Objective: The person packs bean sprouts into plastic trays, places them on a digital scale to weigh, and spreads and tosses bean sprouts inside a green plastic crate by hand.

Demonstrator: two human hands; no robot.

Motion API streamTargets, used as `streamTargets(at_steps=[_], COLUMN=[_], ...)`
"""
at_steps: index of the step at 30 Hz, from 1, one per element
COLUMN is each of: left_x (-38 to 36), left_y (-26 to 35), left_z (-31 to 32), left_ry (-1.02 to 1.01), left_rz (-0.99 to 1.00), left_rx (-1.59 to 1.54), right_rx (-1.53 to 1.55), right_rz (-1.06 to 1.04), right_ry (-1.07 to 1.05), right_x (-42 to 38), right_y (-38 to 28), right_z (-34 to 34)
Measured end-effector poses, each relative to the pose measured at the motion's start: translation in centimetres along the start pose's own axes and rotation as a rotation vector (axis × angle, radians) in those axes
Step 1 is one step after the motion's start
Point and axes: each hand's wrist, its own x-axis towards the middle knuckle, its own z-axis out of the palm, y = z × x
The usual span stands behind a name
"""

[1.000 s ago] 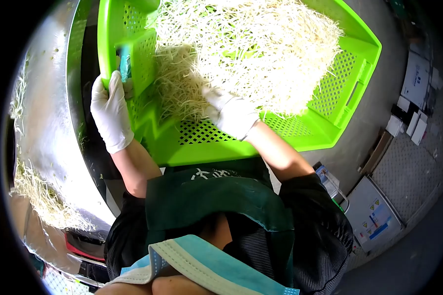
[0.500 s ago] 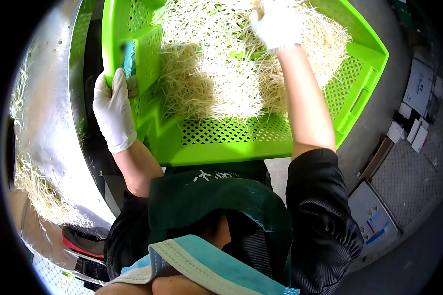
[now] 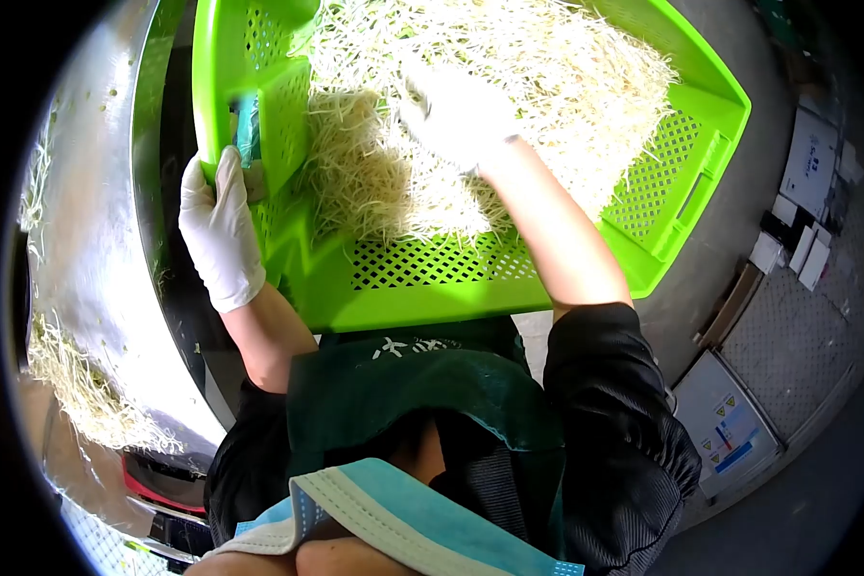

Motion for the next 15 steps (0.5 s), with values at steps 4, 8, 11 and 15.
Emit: streamTargets(at_steps=[4, 8, 11, 15], left_x=[0.0, -0.2, 0.0, 0.1], left_y=[-0.1, 0.1, -0.2, -0.5], left_z=[0.0, 0.0, -0.1, -0.3], left_ry=[-0.012, 0.012, 0.014, 0.003], left_rz=[0.016, -0.032, 0.003, 0.042], left_rx=[-0.081, -0.044, -0.021, 0.069], right_rx=[-0.196, -0.219, -0.001, 0.136], right_rz=[0.128, 0.023, 0.331, 0.396], right_ry=[0.117, 0.372, -0.009, 0.077], right_x=[1.5, 6.7, 8.7, 8.1], right_y=[1.3, 3.5, -0.9, -0.1], right_z=[-4.0, -2.3, -5.5, -5.4])
